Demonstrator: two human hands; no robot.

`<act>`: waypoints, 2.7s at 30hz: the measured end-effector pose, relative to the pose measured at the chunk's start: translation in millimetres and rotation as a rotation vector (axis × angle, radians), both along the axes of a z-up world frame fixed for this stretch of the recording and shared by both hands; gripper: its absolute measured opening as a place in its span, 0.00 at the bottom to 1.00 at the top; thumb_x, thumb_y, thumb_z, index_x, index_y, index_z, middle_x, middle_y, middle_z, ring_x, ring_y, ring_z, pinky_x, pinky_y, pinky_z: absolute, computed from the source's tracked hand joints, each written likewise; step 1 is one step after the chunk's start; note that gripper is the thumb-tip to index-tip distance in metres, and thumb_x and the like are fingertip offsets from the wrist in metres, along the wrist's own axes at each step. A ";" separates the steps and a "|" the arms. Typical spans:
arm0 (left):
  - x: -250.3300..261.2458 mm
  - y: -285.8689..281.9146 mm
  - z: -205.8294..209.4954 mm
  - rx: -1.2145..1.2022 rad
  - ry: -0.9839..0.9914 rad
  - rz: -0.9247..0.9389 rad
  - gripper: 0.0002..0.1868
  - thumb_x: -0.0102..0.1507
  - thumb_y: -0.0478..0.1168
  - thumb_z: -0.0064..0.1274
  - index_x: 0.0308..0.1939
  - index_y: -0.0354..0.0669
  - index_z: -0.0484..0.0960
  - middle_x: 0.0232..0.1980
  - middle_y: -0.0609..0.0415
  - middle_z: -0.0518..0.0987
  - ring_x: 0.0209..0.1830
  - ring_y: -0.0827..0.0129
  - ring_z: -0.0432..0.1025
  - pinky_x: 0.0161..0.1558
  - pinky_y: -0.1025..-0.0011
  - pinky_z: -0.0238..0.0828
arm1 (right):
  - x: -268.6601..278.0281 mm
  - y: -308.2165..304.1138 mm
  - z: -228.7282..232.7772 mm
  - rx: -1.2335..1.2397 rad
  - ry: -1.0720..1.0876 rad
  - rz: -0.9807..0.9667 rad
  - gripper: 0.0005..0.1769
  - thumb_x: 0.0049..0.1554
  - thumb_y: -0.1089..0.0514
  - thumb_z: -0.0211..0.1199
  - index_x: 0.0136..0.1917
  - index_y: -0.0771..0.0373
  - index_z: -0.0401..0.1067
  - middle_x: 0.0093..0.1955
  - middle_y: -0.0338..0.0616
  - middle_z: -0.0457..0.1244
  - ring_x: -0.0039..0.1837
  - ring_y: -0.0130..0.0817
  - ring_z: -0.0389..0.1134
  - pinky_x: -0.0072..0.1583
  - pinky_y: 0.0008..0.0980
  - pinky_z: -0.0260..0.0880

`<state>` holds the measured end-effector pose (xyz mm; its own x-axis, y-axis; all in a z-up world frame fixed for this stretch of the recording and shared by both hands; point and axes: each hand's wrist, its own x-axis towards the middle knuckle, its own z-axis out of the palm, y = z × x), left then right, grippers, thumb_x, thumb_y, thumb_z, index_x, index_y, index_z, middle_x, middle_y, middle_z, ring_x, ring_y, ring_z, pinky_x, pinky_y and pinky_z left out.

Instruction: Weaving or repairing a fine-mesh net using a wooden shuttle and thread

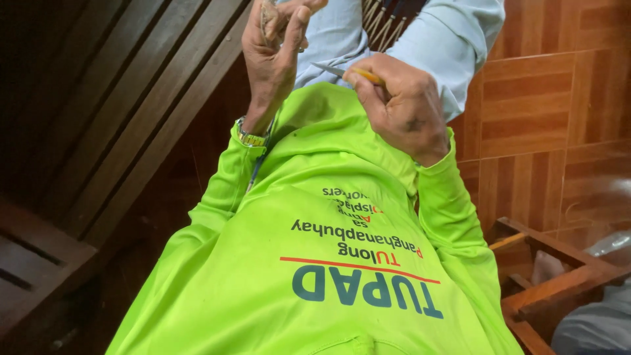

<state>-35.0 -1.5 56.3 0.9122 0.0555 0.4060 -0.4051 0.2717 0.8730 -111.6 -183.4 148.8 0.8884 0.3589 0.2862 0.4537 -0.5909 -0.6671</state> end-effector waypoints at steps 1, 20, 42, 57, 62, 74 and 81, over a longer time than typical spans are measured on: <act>1.5 -1.2 -4.9 -0.031 -0.030 -0.014 0.12 0.72 0.36 0.52 0.38 0.46 0.64 0.49 0.42 0.85 0.33 0.69 0.76 0.32 0.77 0.70 | -2.5 -2.9 -7.3 0.010 -0.054 0.020 0.08 0.69 0.65 0.57 0.50 0.69 0.75 0.47 0.48 0.68 0.47 0.39 0.66 0.49 0.37 0.65; 17.1 -16.3 -15.9 0.241 -0.282 0.075 0.27 0.62 0.31 0.73 0.51 0.47 0.66 0.43 0.54 0.76 0.32 0.70 0.69 0.33 0.75 0.75 | -64.3 -22.0 -42.8 0.120 -0.043 0.081 0.23 0.66 0.67 0.62 0.72 0.70 0.64 0.70 0.64 0.61 0.73 0.56 0.65 0.73 0.48 0.72; -1.0 -4.9 -0.3 0.190 -0.324 -0.257 0.42 0.60 0.41 0.78 0.65 0.40 0.62 0.67 0.40 0.76 0.68 0.56 0.76 0.45 0.68 0.76 | 9.0 -65.4 -129.0 -0.283 0.047 -0.212 0.10 0.64 0.60 0.65 0.59 0.61 0.76 0.51 0.48 0.67 0.47 0.42 0.70 0.44 0.41 0.70; -1.1 -3.5 -14.5 0.081 -0.414 -0.331 0.58 0.60 0.35 0.78 0.76 0.65 0.44 0.71 0.35 0.71 0.75 0.48 0.71 0.47 0.64 0.75 | 22.2 -70.3 -117.8 -0.597 0.076 -0.121 0.23 0.62 0.48 0.70 0.67 0.48 0.69 0.53 0.41 0.66 0.46 0.46 0.69 0.36 0.48 0.66; 0.3 -2.4 -21.6 0.031 -0.414 -0.342 0.67 0.60 0.31 0.78 0.82 0.76 0.41 0.71 0.33 0.71 0.76 0.47 0.71 0.48 0.64 0.73 | 7.7 -65.0 -83.8 -0.576 0.014 -0.222 0.24 0.67 0.42 0.61 0.72 0.52 0.68 0.54 0.44 0.64 0.45 0.46 0.69 0.35 0.50 0.69; -2.9 -2.7 -15.0 0.033 -0.464 -0.316 0.68 0.58 0.33 0.77 0.83 0.77 0.40 0.71 0.33 0.71 0.74 0.45 0.72 0.45 0.65 0.74 | -18.9 -73.4 -78.0 -0.270 -0.566 -0.339 0.28 0.65 0.50 0.71 0.71 0.67 0.69 0.54 0.53 0.65 0.50 0.46 0.70 0.44 0.44 0.74; -5.0 -3.0 -11.0 0.056 -0.461 -0.296 0.65 0.59 0.36 0.76 0.83 0.72 0.40 0.71 0.33 0.72 0.73 0.48 0.72 0.45 0.67 0.75 | -9.6 -70.0 -78.0 -0.286 -0.759 -0.271 0.28 0.64 0.45 0.69 0.68 0.66 0.73 0.52 0.48 0.65 0.48 0.42 0.73 0.45 0.40 0.77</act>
<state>-40.0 -4.5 45.4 0.6128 -0.2093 0.7620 -0.6620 0.3906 0.6397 -121.2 -253.4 70.8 0.5586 0.3106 0.7691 0.5356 -0.8430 -0.0486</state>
